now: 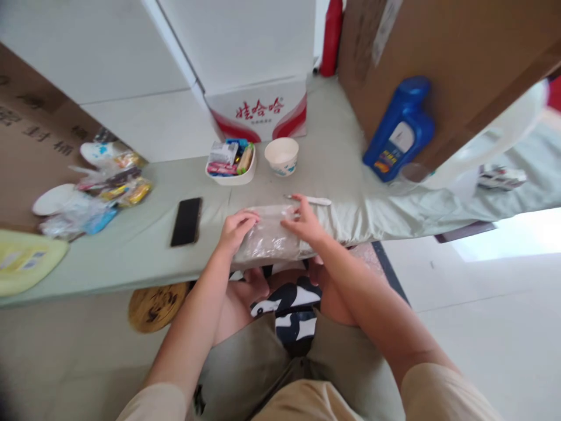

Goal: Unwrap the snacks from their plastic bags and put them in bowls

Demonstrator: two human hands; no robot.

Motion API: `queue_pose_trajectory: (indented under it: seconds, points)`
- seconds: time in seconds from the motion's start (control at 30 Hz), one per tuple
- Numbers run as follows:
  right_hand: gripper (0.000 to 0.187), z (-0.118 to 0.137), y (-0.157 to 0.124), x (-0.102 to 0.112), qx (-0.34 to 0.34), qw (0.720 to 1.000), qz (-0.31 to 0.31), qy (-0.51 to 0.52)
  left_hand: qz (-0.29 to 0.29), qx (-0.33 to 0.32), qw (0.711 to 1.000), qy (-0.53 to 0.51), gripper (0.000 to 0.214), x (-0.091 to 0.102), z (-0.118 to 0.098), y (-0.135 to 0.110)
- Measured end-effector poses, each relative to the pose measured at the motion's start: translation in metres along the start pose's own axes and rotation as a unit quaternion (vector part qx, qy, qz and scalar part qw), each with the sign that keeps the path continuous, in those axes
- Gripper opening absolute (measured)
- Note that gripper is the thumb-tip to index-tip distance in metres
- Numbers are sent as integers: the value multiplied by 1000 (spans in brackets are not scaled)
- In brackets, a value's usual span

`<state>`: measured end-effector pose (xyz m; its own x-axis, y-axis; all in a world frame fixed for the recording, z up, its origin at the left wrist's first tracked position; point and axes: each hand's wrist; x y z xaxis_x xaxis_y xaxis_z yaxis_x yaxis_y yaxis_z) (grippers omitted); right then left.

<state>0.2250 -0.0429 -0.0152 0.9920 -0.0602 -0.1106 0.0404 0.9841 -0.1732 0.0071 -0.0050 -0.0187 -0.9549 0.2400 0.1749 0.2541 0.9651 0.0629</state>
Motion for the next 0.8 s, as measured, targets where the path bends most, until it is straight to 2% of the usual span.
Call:
queue_pose_trajectory:
  seconds: [0.03, 0.1, 0.17, 0.23, 0.3, 0.37, 0.47, 0.53, 0.67, 0.8]
  points:
    - [78, 0, 0, 0, -8, 1000, 13, -2, -18, 11, 999, -36, 20, 0, 0, 1]
    - [74, 1, 2, 0, 3, 1000, 21, -2, -30, 54, 990, -130, 51, -2, 0, 3]
    - [72, 1, 2, 2, 36, 999, -2, 18, 7, 122, 975, -186, 72, -5, 1, 4]
    - [74, 1, 2, 2, 61, 995, -36, 64, 54, 182, 964, -185, 67, -8, 2, 2]
    - [71, 0, 2, 2, 46, 991, -48, 120, 65, 207, 960, -177, 53, -11, 3, 0]
    - [55, 1, 1, 0, -15, 989, -20, 149, 56, 199, 960, -188, 44, -13, 4, -2]
    - [27, 3, -2, -4, -117, 986, 30, 114, 50, 182, 962, -196, 41, -14, 2, -3]
    - [19, 5, -4, -5, -138, 987, 28, 78, 44, 180, 969, -166, 37, -14, 0, -3]
    - [19, 6, -4, -4, -108, 992, 23, 55, 41, 198, 975, -88, 29, -14, -1, -2]
    - [23, 6, -1, 0, -45, 992, 20, 117, 41, 211, 964, -155, 29, -10, 0, 3]
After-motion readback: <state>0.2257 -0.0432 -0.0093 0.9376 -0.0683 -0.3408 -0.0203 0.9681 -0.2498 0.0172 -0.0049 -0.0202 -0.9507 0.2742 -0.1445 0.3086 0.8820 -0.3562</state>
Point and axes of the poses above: each hand's wrist, its own y-axis towards the middle knuckle, its own x-axis out of the back of the hand, z = x × y, and after that the axes turned 4 degrees about y, right-handed
